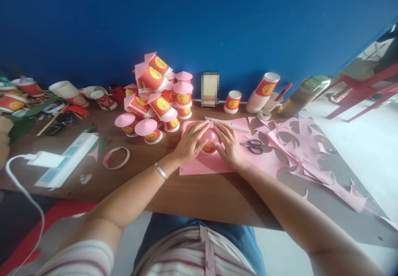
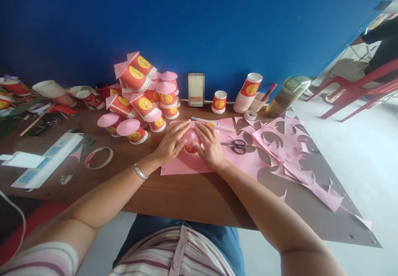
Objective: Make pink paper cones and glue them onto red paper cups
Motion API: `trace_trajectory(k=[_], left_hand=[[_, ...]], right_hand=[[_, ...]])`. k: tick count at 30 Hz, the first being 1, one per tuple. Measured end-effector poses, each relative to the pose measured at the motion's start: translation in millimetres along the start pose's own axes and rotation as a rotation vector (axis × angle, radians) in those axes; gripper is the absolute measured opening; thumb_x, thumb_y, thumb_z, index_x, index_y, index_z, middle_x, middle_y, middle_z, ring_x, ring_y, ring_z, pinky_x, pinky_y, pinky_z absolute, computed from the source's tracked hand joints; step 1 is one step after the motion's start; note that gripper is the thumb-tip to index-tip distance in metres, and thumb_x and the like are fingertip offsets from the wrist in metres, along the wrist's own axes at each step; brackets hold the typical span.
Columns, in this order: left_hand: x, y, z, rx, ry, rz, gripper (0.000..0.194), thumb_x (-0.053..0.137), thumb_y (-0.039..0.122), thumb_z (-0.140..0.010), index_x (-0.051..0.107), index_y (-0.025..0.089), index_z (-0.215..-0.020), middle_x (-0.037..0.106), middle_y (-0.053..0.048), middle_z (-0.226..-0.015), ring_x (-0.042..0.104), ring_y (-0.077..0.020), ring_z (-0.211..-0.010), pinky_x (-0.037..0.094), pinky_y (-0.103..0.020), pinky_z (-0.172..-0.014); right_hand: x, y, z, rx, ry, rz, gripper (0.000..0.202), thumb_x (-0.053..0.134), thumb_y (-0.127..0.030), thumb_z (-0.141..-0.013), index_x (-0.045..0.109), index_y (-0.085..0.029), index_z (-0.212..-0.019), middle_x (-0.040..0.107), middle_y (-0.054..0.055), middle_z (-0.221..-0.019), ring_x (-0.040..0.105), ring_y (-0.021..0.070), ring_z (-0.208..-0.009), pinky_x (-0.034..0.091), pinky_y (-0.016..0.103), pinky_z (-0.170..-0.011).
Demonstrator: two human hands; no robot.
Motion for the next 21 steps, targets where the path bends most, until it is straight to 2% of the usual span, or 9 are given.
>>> trace_trajectory(k=[5, 10, 12, 15, 18, 21], left_hand=[[1.8, 1, -1, -0.028, -0.005, 0.054, 0.049, 0.039, 0.034, -0.107, 0.042, 0.021, -0.154, 0.051, -0.015, -0.154, 0.045, -0.0276, -0.145, 0.039, -0.054, -0.119], [2.4, -3, 1, -0.083, -0.005, 0.200, 0.051, 0.042, 0.037, -0.106, 0.039, 0.025, -0.156, 0.050, -0.014, -0.156, 0.044, -0.0270, -0.146, 0.037, -0.054, -0.121], [5.1, -11, 4, -0.151, -0.019, 0.336, 0.059, 0.044, 0.042, -0.105, 0.030, 0.027, -0.160, 0.045, -0.015, -0.159, 0.042, -0.0280, -0.149, 0.036, -0.054, -0.122], [13.1, -24, 10, -0.259, -0.068, 0.528, 0.084, 0.062, 0.053, -0.095, 0.020, 0.028, -0.163, 0.042, -0.019, -0.160, 0.038, -0.0321, -0.152, 0.037, -0.055, -0.121], [18.5, -28, 11, -0.328, -0.102, 0.543, 0.104, 0.081, 0.056, -0.077, 0.028, 0.024, -0.161, 0.044, -0.023, -0.158, 0.043, -0.0373, -0.148, 0.041, -0.057, -0.118], [18.5, -21, 7, -0.355, -0.121, 0.468, 0.093, 0.086, 0.054, -0.071, 0.047, 0.019, -0.148, 0.057, -0.021, -0.146, 0.056, -0.0385, -0.135, 0.049, -0.057, -0.111]], right_hand=[[0, -3, -2, 0.039, -0.017, -0.009, 0.053, 0.049, -0.042, -0.104, 0.049, -0.021, -0.152, 0.056, 0.015, -0.151, 0.047, 0.0321, -0.143, 0.041, 0.059, -0.117], [-1, -1, -2, 0.043, -0.012, -0.028, 0.052, 0.049, -0.043, -0.103, 0.049, -0.023, -0.151, 0.056, 0.014, -0.150, 0.047, 0.0324, -0.142, 0.041, 0.060, -0.117], [-3, 5, -1, 0.070, 0.013, -0.047, 0.052, 0.046, -0.046, -0.104, 0.048, -0.025, -0.151, 0.057, 0.013, -0.149, 0.048, 0.0326, -0.140, 0.042, 0.062, -0.115], [-7, 19, 1, 0.177, 0.098, -0.072, 0.047, 0.042, -0.048, -0.105, 0.054, -0.026, -0.145, 0.061, 0.013, -0.143, 0.052, 0.0310, -0.135, 0.045, 0.060, -0.112], [-9, 28, 2, 0.256, 0.167, -0.095, 0.041, 0.042, -0.047, -0.105, 0.060, -0.024, -0.134, 0.065, 0.013, -0.134, 0.057, 0.0297, -0.127, 0.048, 0.057, -0.108], [-9, 31, 2, 0.280, 0.173, -0.095, 0.037, 0.041, -0.044, -0.106, 0.061, -0.024, -0.129, 0.067, 0.013, -0.128, 0.059, 0.0295, -0.123, 0.049, 0.055, -0.106]])
Point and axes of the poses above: each hand's wrist, its own z-axis away from the middle knuckle, its own x-axis out of the palm, y = z × x, the point moved 5 cm from there along -z, towards the middle knuckle
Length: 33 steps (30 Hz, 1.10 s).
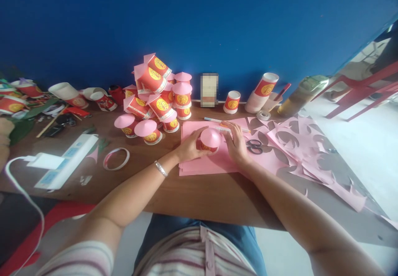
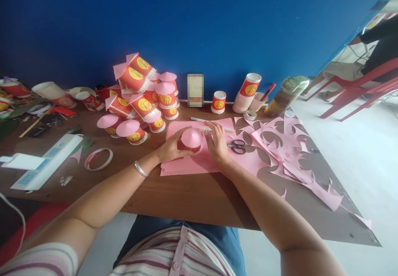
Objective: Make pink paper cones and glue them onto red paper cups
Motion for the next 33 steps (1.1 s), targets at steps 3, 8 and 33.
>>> trace_trajectory(k=[3, 8, 33], left_hand=[[1.9, 6, -1, -0.021, 0.001, 0.011, 0.071, 0.085, 0.053, -0.072, 0.060, 0.018, -0.129, 0.071, -0.016, -0.124, 0.068, -0.0354, -0.116, 0.058, -0.055, -0.099], [-5.4, -8, -3, -0.033, 0.113, 0.270, 0.071, 0.084, 0.051, -0.075, 0.050, 0.019, -0.130, 0.069, -0.016, -0.123, 0.071, -0.0311, -0.110, 0.063, -0.051, -0.089], [-19.3, 2, -2, -0.101, 0.227, 0.432, 0.061, 0.078, 0.028, -0.074, 0.052, 0.017, -0.129, 0.068, -0.014, -0.117, 0.067, -0.0278, -0.108, 0.059, -0.043, -0.090]], right_hand=[[-1, 1, -1, 0.001, -0.001, 0.018, 0.032, 0.041, -0.037, -0.105, 0.061, -0.024, -0.126, 0.068, 0.012, -0.125, 0.060, 0.0295, -0.119, 0.050, 0.054, -0.103], [0, 11, -2, 0.008, -0.010, 0.068, 0.022, 0.049, -0.031, -0.099, 0.062, -0.024, -0.116, 0.069, 0.010, -0.109, 0.066, 0.0263, -0.101, 0.058, 0.045, -0.086], [-59, 22, 26, -0.149, -0.670, 0.975, 0.034, 0.044, -0.001, -0.092, 0.072, -0.014, -0.108, 0.070, 0.013, -0.106, 0.062, 0.0269, -0.102, 0.049, 0.036, -0.080]])
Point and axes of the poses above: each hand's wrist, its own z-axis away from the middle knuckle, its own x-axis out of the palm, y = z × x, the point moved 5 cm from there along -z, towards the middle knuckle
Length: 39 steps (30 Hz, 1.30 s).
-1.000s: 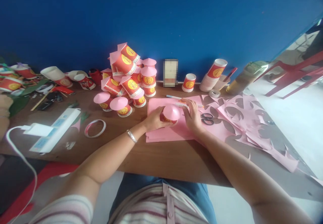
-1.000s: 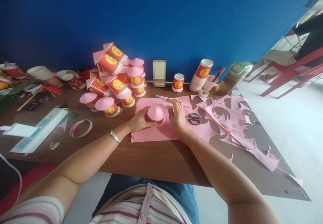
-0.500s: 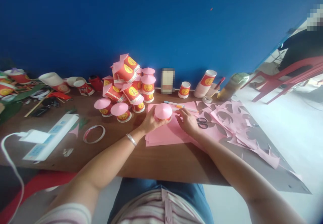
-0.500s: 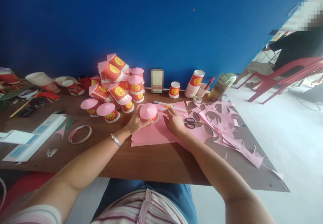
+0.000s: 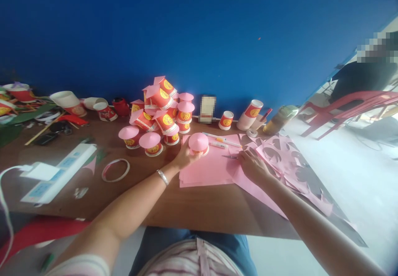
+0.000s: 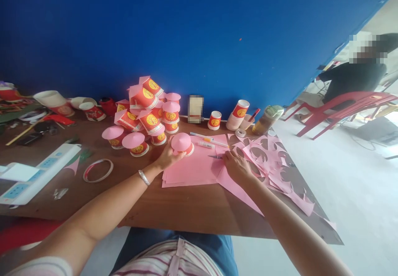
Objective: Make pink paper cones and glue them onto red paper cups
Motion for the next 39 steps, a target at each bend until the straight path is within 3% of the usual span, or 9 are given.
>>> trace_trajectory(k=[4, 10, 14, 17, 20, 26, 28, 33, 39], left_hand=[[-2.4, -5, -2, -0.068, 0.011, 0.058, 0.057, 0.079, 0.026, -0.070, 0.056, 0.020, -0.122, 0.069, -0.010, -0.113, 0.066, -0.0272, -0.107, 0.058, -0.044, -0.092], [-3.3, -12, -5, -0.102, 0.001, 0.075, 0.053, 0.082, 0.028, -0.066, 0.059, 0.020, -0.113, 0.068, -0.007, -0.106, 0.065, -0.0243, -0.103, 0.058, -0.043, -0.093], [-0.9, -11, -6, -0.115, -0.022, 0.104, 0.050, 0.084, 0.030, -0.064, 0.061, 0.020, -0.107, 0.068, -0.006, -0.102, 0.066, -0.0231, -0.098, 0.059, -0.041, -0.088], [-3.2, -14, -7, -0.099, -0.003, 0.119, 0.052, 0.084, 0.032, -0.065, 0.061, 0.018, -0.110, 0.068, -0.008, -0.103, 0.066, -0.0246, -0.100, 0.059, -0.043, -0.089], [-7.6, -19, -8, -0.075, 0.034, 0.100, 0.054, 0.086, 0.034, -0.065, 0.061, 0.016, -0.110, 0.067, -0.007, -0.101, 0.065, -0.0249, -0.101, 0.058, -0.045, -0.090], [-8.7, -19, -9, -0.070, 0.082, 0.067, 0.060, 0.088, 0.033, -0.064, 0.059, 0.016, -0.113, 0.064, -0.010, -0.109, 0.063, -0.0269, -0.108, 0.056, -0.049, -0.099], [-6.5, -17, -7, -0.079, 0.067, 0.103, 0.062, 0.086, 0.033, -0.067, 0.056, 0.017, -0.119, 0.062, -0.011, -0.113, 0.063, -0.0268, -0.109, 0.057, -0.050, -0.097], [-5.0, -16, -6, -0.065, 0.047, 0.111, 0.062, 0.086, 0.031, -0.066, 0.055, 0.020, -0.118, 0.059, -0.010, -0.114, 0.063, -0.0268, -0.107, 0.060, -0.050, -0.094], [-7.1, -14, -10, 0.075, -0.002, -0.130, 0.060, 0.080, 0.026, -0.069, 0.053, 0.018, -0.123, 0.065, -0.011, -0.115, 0.065, -0.0279, -0.109, 0.057, -0.048, -0.098]], right_hand=[[-5, 8, 3, 0.111, -0.040, -0.010, 0.035, 0.041, -0.006, -0.097, 0.068, -0.016, -0.118, 0.066, 0.015, -0.123, 0.059, 0.0258, -0.111, 0.046, 0.031, -0.072], [-10, 24, 7, 0.210, -0.202, 0.036, 0.031, 0.043, -0.006, -0.096, 0.069, -0.012, -0.110, 0.067, 0.016, -0.108, 0.063, 0.0255, -0.101, 0.045, 0.031, -0.076], [-15, 26, 2, 0.141, -0.239, -0.018, 0.031, 0.045, -0.009, -0.097, 0.069, -0.013, -0.115, 0.068, 0.017, -0.108, 0.065, 0.0274, -0.105, 0.047, 0.032, -0.079], [-18, 27, 0, 0.118, -0.191, -0.130, 0.034, 0.052, -0.009, -0.091, 0.070, -0.017, -0.119, 0.071, 0.015, -0.109, 0.066, 0.0282, -0.105, 0.050, 0.035, -0.082], [-19, 27, -5, 0.172, -0.055, -0.428, 0.038, 0.058, -0.014, -0.086, 0.067, -0.021, -0.123, 0.075, 0.010, -0.103, 0.069, 0.0248, -0.092, 0.053, 0.035, -0.077], [-13, -8, -41, 0.227, 0.118, -1.440, 0.036, 0.065, -0.035, -0.085, 0.060, -0.020, -0.117, 0.070, 0.005, -0.086, 0.069, 0.0205, -0.082, 0.057, 0.036, -0.073], [-12, -27, -52, 0.235, 0.156, -1.623, 0.041, 0.072, -0.044, -0.082, 0.060, -0.022, -0.113, 0.066, 0.003, -0.091, 0.066, 0.0190, -0.084, 0.058, 0.037, -0.075], [-8, -68, -56, 0.172, 0.155, -1.689, 0.048, 0.069, -0.059, -0.085, 0.064, -0.021, -0.114, 0.056, -0.001, -0.079, 0.054, 0.0142, -0.071, 0.051, 0.030, -0.068], [1, -76, -44, 0.185, 0.035, -1.657, 0.063, 0.064, -0.068, -0.087, 0.066, -0.015, -0.122, 0.052, 0.000, -0.076, 0.046, 0.0133, -0.067, 0.041, 0.027, -0.059]])
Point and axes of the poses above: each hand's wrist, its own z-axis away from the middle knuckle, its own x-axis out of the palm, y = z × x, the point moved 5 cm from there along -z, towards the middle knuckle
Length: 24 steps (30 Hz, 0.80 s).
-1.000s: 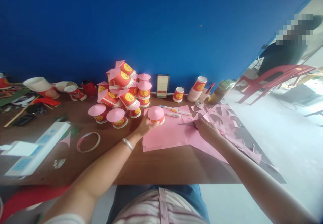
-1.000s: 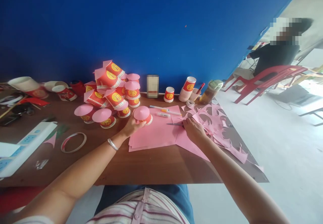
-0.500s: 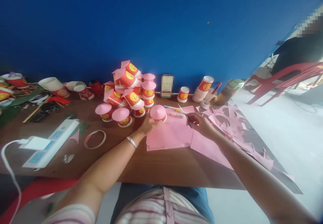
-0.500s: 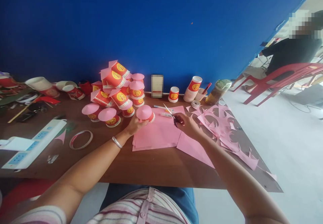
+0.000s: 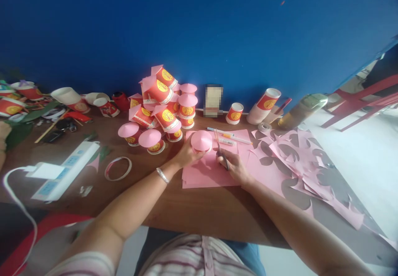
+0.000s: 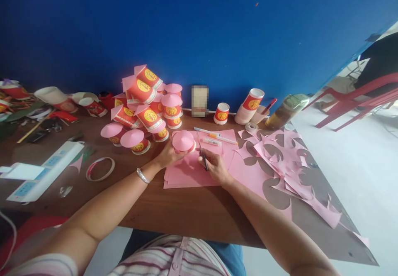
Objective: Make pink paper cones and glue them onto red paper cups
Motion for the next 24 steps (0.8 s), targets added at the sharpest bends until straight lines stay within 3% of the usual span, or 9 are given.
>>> trace_trajectory(k=[9, 24], left_hand=[[1.0, -2.6, 1.1, -0.043, -0.071, -0.114, 0.063, 0.078, 0.023, -0.071, 0.053, 0.015, -0.128, 0.067, -0.014, -0.122, 0.063, -0.0305, -0.118, 0.051, -0.045, -0.106], [1.6, -2.5, 1.5, -0.048, -0.061, -0.122, 0.065, 0.078, 0.019, -0.069, 0.052, 0.015, -0.128, 0.064, -0.015, -0.124, 0.061, -0.0320, -0.120, 0.047, -0.047, -0.108]], right_hand=[[-2.1, 7.2, 0.4, 0.068, -0.036, 0.017, 0.069, 0.065, -0.069, -0.085, 0.069, -0.013, -0.123, 0.053, 0.000, -0.071, 0.042, 0.0119, -0.061, 0.040, 0.027, -0.057], [-4.2, 3.1, 3.3, 0.078, -0.025, 0.045, 0.067, 0.065, -0.067, -0.085, 0.073, -0.012, -0.121, 0.058, 0.002, -0.069, 0.048, 0.0141, -0.064, 0.044, 0.028, -0.059]])
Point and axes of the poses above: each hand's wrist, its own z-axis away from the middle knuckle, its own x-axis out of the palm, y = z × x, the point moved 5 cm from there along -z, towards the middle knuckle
